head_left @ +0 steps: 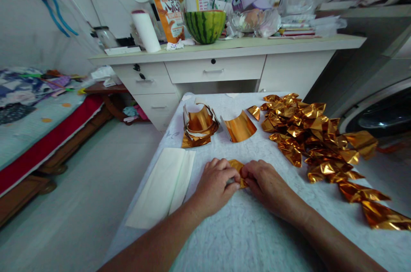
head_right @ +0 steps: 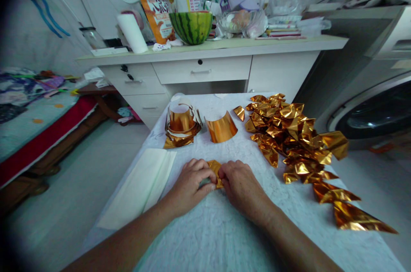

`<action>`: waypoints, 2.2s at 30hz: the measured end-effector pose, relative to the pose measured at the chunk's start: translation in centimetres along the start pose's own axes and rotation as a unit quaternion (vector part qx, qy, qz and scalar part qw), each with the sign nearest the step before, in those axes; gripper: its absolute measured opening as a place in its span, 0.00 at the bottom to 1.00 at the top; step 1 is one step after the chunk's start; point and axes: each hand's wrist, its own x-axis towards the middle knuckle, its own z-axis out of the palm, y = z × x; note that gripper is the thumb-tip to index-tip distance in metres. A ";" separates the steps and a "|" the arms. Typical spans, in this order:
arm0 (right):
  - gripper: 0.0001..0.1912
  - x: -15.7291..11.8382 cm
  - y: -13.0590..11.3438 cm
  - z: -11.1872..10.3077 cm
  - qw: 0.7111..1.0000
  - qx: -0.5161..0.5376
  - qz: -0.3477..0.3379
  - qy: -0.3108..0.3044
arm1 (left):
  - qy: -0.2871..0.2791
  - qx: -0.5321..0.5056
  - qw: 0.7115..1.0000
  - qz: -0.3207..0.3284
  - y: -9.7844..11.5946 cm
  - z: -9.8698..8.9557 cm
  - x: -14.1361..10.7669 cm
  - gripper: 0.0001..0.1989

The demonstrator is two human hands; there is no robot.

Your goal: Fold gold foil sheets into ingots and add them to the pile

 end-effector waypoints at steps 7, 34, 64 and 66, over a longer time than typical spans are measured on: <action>0.07 0.0 0.1 0.2 1.000 -0.009 -0.007 0.000 | 0.002 -0.005 1.000 -0.005 0.1 -0.1 0.1 0.02; 0.03 -0.4 -0.7 0.6 0.997 -0.061 0.040 -0.013 | -0.006 0.011 1.000 0.001 -0.2 0.1 0.1 0.08; 0.09 -0.7 -0.3 -0.5 0.997 -0.025 -0.065 -0.013 | -0.035 -0.031 0.998 0.035 -0.6 -1.0 -0.2 0.14; 0.07 -0.6 -0.3 -0.4 0.995 -0.046 -0.087 -0.014 | -0.028 -0.046 0.998 0.036 -0.6 -1.1 -0.3 0.15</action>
